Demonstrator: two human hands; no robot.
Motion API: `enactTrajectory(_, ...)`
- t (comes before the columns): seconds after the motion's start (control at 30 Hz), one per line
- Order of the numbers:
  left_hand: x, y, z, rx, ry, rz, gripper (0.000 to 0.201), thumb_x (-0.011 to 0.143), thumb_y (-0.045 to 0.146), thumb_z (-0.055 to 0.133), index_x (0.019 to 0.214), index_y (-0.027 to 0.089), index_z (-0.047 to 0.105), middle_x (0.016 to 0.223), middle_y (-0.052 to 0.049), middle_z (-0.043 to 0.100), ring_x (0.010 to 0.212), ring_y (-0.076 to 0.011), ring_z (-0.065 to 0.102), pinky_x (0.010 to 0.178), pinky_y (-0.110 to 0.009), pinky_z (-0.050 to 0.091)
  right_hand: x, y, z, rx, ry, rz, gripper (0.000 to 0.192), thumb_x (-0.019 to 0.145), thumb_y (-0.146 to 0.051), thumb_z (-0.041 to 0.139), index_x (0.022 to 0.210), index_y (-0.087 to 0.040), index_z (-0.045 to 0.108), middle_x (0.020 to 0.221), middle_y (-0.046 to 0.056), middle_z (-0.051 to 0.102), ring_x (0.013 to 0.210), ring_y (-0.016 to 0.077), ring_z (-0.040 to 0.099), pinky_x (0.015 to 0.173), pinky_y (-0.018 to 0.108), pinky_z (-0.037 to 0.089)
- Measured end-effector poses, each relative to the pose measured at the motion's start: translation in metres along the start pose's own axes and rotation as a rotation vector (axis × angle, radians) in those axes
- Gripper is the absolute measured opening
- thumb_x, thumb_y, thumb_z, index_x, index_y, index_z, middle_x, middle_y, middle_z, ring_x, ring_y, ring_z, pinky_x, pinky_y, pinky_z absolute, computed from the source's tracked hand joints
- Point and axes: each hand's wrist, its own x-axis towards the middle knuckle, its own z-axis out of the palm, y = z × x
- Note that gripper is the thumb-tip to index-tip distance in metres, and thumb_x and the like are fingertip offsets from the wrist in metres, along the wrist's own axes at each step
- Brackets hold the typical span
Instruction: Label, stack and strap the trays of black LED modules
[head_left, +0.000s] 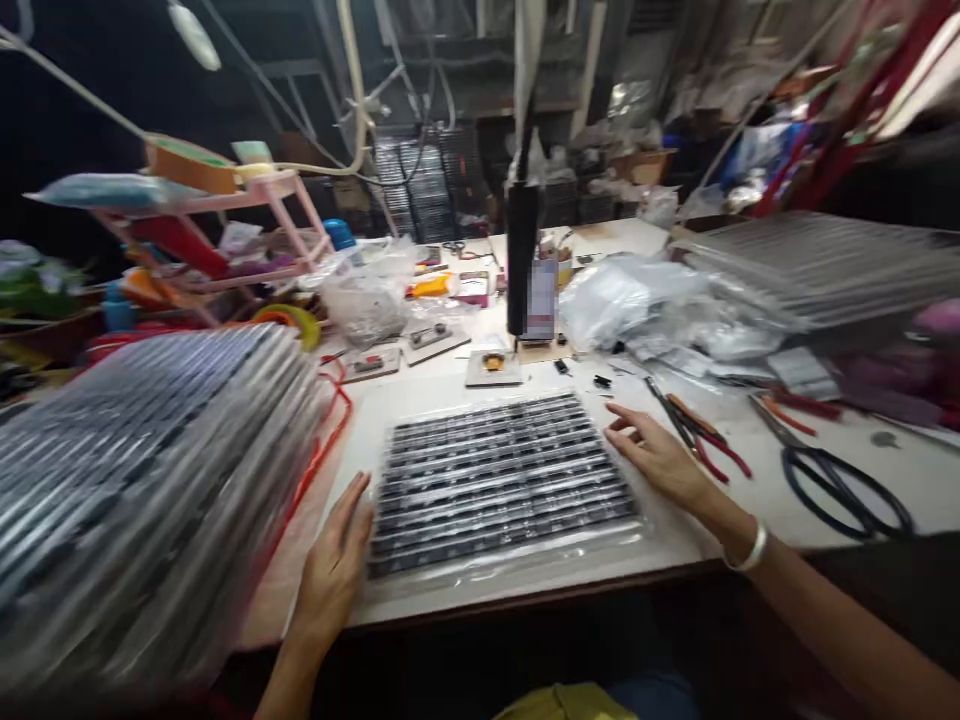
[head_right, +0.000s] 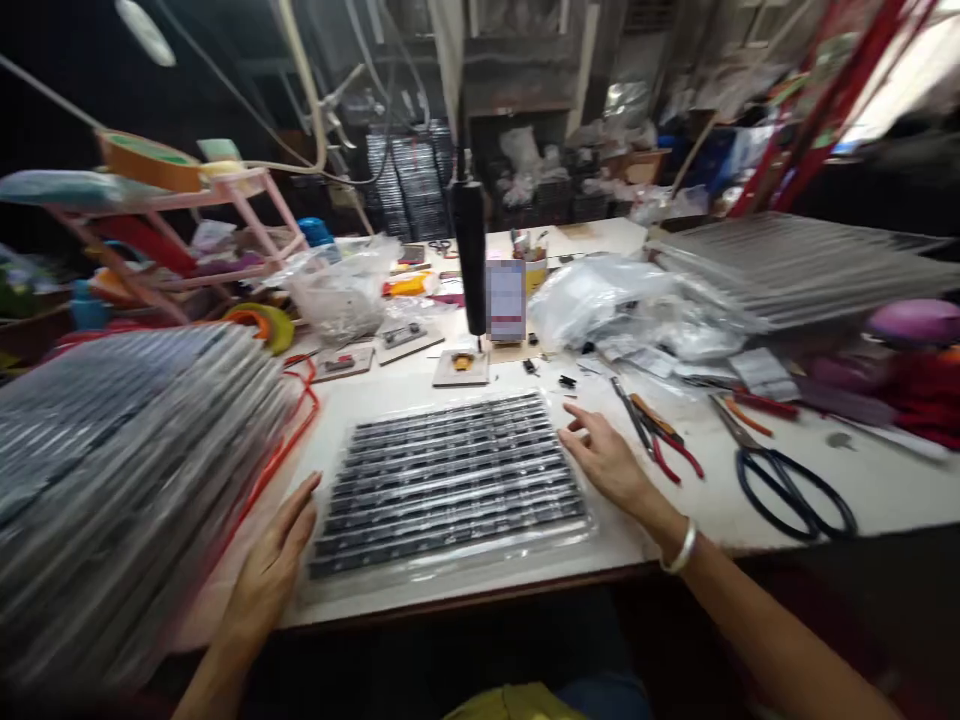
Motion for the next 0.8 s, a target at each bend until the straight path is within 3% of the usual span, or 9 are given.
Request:
enactTrajectory(0.17, 0.011, -0.010, 0.007, 0.096, -0.044, 0.103, 0.056, 0.087, 0.051, 0.040, 0.134, 0.021, 0.048, 0.141, -0.007, 0.047, 0.134, -0.0229, 0.038, 0.114, -0.044, 0.024, 0.007, -0.001, 0.020, -0.343, 0.005, -0.200, 0.041, 0.093, -0.030, 0.037, 0.128, -0.018, 0.054, 0.111, 0.012, 0.055, 0.100, 0.0211, 0.056, 0.091, 0.036, 0.047)
enactTrajectory(0.27, 0.014, -0.013, 0.015, 0.260, -0.026, 0.199, 0.057, 0.090, 0.048, 0.032, 0.134, 0.016, 0.048, 0.141, -0.011, 0.047, 0.132, -0.0240, 0.040, 0.113, -0.046, 0.027, 0.009, -0.008, 0.029, -0.599, -0.003, -0.261, 0.043, 0.092, -0.018, 0.032, 0.131, -0.017, 0.051, 0.126, 0.015, 0.053, 0.106, 0.0262, 0.051, 0.088, 0.040, 0.046)
enactTrajectory(0.4, 0.012, -0.003, 0.021, 0.520, -0.018, 0.181, 0.057, 0.093, 0.040, 0.021, 0.136, 0.013, 0.045, 0.139, -0.013, 0.048, 0.132, -0.0291, 0.039, 0.109, -0.057, 0.026, 0.009, -0.015, 0.034, -0.848, -0.087, -0.315, 0.053, 0.084, -0.004, 0.032, 0.136, -0.009, 0.045, 0.126, 0.018, 0.055, 0.100, 0.0308, 0.050, 0.082, 0.046, 0.043)
enactTrajectory(0.5, 0.012, 0.007, 0.015, 0.556, -0.038, 0.179, 0.057, 0.092, 0.037, 0.022, 0.137, 0.010, 0.044, 0.139, -0.014, 0.047, 0.132, -0.0302, 0.039, 0.108, -0.058, 0.027, 0.011, -0.014, 0.028, -0.800, -0.107, -0.335, 0.053, 0.085, -0.005, 0.031, 0.136, -0.008, 0.045, 0.123, 0.017, 0.058, 0.099, 0.0303, 0.052, 0.083, 0.047, 0.042)
enactTrajectory(0.57, 0.010, 0.008, 0.001, 0.478, -0.123, 0.198, 0.056, 0.091, 0.040, 0.027, 0.136, 0.012, 0.045, 0.139, -0.012, 0.048, 0.132, -0.0280, 0.039, 0.109, -0.053, 0.029, 0.008, -0.008, 0.017, -0.636, -0.140, -0.342, 0.048, 0.091, -0.013, 0.029, 0.136, -0.012, 0.046, 0.124, 0.014, 0.059, 0.103, 0.0278, 0.053, 0.087, 0.045, 0.043)
enactTrajectory(0.67, -0.005, -0.002, -0.031, 0.357, -0.339, 0.218, 0.050, 0.090, 0.039, 0.033, 0.136, 0.026, 0.046, 0.140, -0.002, 0.047, 0.133, -0.0223, 0.038, 0.110, -0.045, 0.031, -0.009, 0.010, -0.010, -0.388, -0.246, -0.361, 0.045, 0.095, -0.027, 0.028, 0.135, -0.021, 0.049, 0.130, 0.008, 0.057, 0.118, 0.0232, 0.051, 0.098, 0.041, 0.041)
enactTrajectory(0.8, -0.042, -0.021, -0.062, 0.389, -0.487, 0.310, 0.061, 0.082, 0.022, 0.039, 0.139, 0.042, 0.032, 0.144, 0.008, 0.038, 0.137, -0.0220, 0.028, 0.112, -0.048, 0.024, -0.065, 0.036, -0.037, -0.355, -0.356, -0.362, 0.051, 0.088, -0.025, 0.034, 0.136, -0.034, 0.046, 0.141, 0.002, 0.047, 0.134, 0.0237, 0.037, 0.108, 0.050, 0.029)
